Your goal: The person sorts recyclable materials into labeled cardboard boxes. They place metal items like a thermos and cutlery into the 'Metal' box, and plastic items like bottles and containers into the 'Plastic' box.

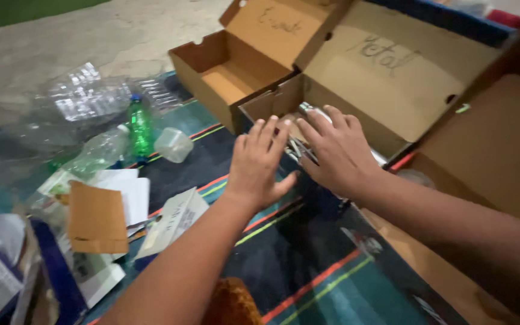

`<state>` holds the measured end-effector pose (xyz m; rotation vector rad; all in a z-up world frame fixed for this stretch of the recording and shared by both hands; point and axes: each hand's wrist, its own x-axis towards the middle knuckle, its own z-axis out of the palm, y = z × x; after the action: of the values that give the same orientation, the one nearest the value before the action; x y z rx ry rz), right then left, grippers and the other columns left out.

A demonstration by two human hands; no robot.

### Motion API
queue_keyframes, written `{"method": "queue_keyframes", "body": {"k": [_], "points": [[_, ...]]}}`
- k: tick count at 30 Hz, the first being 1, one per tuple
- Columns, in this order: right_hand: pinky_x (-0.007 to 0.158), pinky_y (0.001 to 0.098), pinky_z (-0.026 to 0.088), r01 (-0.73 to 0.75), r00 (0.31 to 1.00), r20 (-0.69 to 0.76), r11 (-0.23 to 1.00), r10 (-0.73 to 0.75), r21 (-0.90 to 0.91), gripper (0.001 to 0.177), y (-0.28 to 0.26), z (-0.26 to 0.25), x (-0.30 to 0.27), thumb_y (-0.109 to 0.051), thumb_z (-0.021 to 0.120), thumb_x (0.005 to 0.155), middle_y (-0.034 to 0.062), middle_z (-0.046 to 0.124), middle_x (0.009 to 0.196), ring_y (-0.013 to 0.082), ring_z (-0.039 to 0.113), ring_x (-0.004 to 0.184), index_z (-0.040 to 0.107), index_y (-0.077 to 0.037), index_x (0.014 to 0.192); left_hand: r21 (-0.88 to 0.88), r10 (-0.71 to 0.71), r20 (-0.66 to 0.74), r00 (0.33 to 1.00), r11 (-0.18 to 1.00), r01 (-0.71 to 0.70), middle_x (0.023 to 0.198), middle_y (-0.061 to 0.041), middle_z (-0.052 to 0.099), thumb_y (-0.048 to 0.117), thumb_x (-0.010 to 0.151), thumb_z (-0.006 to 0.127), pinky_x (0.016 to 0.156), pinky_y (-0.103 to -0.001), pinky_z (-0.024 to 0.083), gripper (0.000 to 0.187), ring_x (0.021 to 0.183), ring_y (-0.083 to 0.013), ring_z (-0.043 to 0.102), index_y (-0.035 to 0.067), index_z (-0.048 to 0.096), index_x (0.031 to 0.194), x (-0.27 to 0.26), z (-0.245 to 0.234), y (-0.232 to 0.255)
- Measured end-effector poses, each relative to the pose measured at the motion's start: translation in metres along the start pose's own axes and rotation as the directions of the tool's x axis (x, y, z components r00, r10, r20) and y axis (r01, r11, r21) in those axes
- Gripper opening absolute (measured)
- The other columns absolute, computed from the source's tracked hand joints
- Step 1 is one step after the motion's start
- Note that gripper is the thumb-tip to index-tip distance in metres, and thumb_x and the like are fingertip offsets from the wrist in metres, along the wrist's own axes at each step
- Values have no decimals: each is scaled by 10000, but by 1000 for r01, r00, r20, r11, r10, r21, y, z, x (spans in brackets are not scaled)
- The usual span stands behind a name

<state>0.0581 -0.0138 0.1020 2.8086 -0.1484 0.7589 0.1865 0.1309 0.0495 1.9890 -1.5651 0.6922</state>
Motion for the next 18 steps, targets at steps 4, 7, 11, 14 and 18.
{"method": "queue_keyframes", "body": {"k": [4, 7, 11, 14, 18], "points": [[1064, 562, 348, 33, 984, 176, 999, -29, -24, 868, -30, 15, 39, -432, 821, 695, 169, 461, 1497, 398, 381, 1394, 491, -114, 1433, 79, -111, 11, 994, 991, 110, 1525, -226, 439, 468, 671, 843, 1063, -551, 359, 1039, 1388, -423, 425, 116, 390, 1538, -21, -22, -45], [1083, 566, 322, 64, 972, 225, 998, -61, -7, 958, -55, 32, 63, -469, 842, 665, 168, 412, 1536, 407, 344, 1413, 448, -145, 1477, 134, -176, 41, 983, 976, 169, 1525, -234, 425, 489, 648, 854, 1064, -593, 338, 1075, 1374, -429, 421, 126, 375, 1538, -37, -35, -75], [1101, 575, 307, 82, 971, 223, 995, -91, 48, 1029, -84, 58, 93, -500, 874, 635, 166, 395, 1550, 415, 329, 1428, 427, -160, 1497, 184, -233, 50, 971, 958, 221, 1538, -239, 411, 513, 648, 862, 1060, -607, 332, 1097, 1381, -450, 412, 140, 362, 1550, -53, -46, -116], [1094, 571, 310, 30, 951, 308, 999, -38, 30, 1146, -103, 78, 115, -469, 913, 569, 138, 370, 1560, 380, 299, 1460, 396, -220, 1560, 221, -269, 62, 961, 943, 250, 1549, -242, 400, 526, 654, 863, 1043, -614, 336, 1097, 1382, -454, 409, 152, 356, 1552, -62, -54, -146], [1081, 569, 324, -14, 966, 260, 997, -8, 81, 1158, -119, 103, 150, -442, 939, 540, 150, 365, 1561, 396, 303, 1438, 378, -203, 1525, 252, -298, 79, 951, 929, 270, 1553, -242, 379, 534, 652, 867, 1032, -630, 341, 1107, 1386, -463, 398, 161, 348, 1556, -62, -57, -187]]}}
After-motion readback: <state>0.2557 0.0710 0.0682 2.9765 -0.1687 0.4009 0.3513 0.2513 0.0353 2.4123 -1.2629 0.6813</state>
